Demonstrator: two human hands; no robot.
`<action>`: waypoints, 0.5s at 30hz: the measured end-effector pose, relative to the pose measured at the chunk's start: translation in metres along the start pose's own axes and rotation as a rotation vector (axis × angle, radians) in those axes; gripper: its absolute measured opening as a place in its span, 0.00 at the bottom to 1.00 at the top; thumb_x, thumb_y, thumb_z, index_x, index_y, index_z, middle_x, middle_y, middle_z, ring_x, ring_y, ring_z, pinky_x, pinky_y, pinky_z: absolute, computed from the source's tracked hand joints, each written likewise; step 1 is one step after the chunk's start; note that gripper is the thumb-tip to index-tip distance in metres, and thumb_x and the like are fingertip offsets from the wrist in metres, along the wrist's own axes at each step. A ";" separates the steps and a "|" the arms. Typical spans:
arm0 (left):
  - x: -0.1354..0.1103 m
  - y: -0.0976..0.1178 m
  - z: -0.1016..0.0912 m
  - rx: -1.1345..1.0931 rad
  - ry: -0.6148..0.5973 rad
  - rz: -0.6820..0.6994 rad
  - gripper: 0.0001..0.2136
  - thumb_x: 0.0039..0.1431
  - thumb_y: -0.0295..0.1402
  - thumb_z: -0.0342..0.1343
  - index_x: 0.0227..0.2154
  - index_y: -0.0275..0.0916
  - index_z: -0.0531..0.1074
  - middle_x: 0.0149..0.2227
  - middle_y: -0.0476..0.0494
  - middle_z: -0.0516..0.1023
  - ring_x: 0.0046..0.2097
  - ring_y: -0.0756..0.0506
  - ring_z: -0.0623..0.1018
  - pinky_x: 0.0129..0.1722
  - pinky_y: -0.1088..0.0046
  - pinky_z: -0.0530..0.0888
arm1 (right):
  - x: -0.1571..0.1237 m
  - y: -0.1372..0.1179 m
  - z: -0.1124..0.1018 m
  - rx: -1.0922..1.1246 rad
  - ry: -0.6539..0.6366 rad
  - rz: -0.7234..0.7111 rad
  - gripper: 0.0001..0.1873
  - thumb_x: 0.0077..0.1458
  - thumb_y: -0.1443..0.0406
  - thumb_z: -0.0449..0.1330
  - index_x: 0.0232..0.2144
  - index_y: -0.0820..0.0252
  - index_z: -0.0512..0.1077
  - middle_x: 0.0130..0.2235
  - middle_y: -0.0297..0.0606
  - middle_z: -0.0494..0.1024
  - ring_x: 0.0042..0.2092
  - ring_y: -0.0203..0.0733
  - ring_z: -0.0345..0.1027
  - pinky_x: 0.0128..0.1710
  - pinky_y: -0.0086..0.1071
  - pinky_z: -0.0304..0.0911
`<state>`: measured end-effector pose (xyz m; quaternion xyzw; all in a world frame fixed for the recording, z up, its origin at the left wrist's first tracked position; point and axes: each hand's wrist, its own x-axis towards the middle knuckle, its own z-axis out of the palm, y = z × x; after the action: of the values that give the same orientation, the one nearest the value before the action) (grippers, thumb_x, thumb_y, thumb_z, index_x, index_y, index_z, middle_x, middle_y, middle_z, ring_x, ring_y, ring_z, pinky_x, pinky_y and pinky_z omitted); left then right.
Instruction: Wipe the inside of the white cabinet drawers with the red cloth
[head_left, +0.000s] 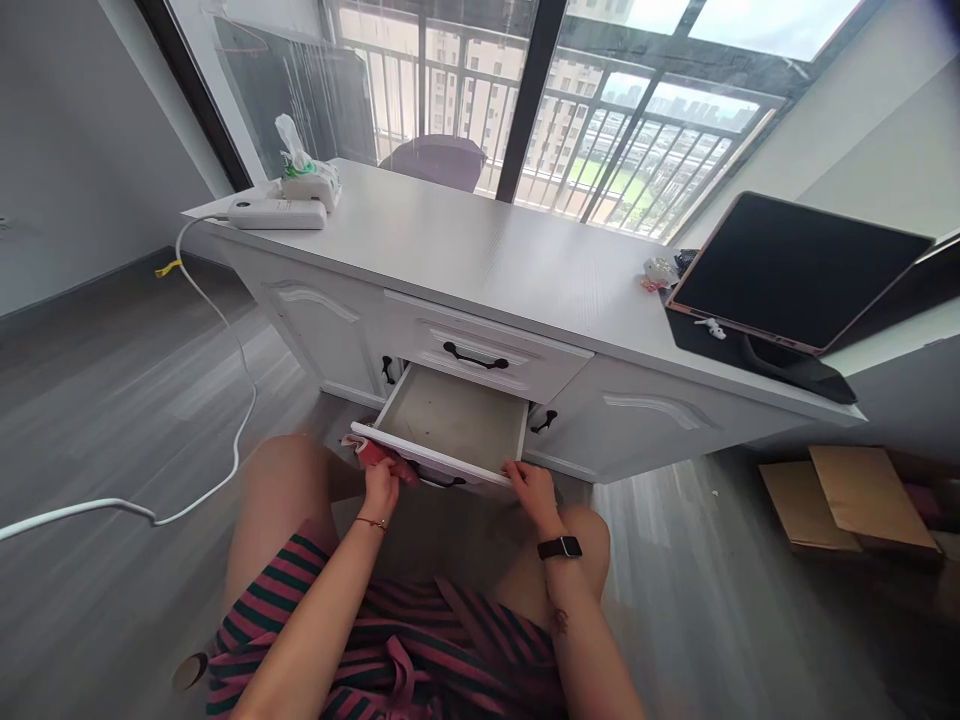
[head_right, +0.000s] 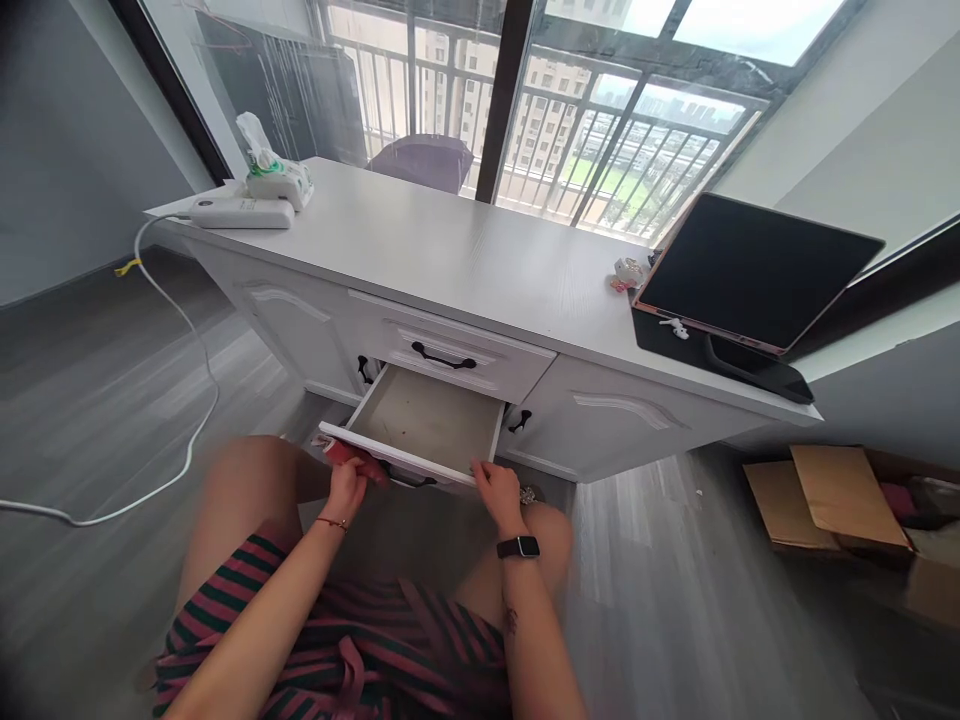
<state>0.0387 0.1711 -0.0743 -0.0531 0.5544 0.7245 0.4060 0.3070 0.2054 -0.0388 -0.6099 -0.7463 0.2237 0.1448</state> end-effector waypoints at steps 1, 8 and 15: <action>-0.005 0.001 0.002 -0.006 -0.016 0.022 0.14 0.35 0.17 0.48 0.25 0.40 0.59 0.16 0.59 0.64 0.16 0.54 0.65 0.18 0.80 0.62 | 0.000 0.000 0.000 -0.014 0.000 -0.006 0.30 0.64 0.50 0.42 0.30 0.56 0.79 0.31 0.41 0.81 0.34 0.42 0.75 0.32 0.29 0.59; -0.058 -0.014 0.019 0.044 -0.253 0.070 0.18 0.36 0.23 0.50 0.33 0.44 0.55 0.13 0.66 0.61 0.12 0.52 0.63 0.14 0.80 0.59 | -0.008 -0.018 -0.002 -0.298 0.007 -0.075 0.27 0.66 0.54 0.44 0.28 0.58 0.77 0.29 0.42 0.81 0.32 0.41 0.74 0.29 0.29 0.52; -0.111 -0.052 0.037 0.002 -0.333 -0.199 0.13 0.32 0.24 0.56 0.26 0.40 0.61 0.18 0.56 0.71 0.19 0.52 0.71 0.22 0.76 0.67 | -0.011 -0.029 0.000 -0.345 0.030 -0.114 0.24 0.67 0.57 0.43 0.33 0.59 0.76 0.32 0.42 0.81 0.35 0.40 0.74 0.30 0.28 0.52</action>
<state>0.1603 0.1462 -0.0413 0.0134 0.4723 0.6790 0.5619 0.2846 0.1898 -0.0230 -0.5857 -0.8048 0.0744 0.0615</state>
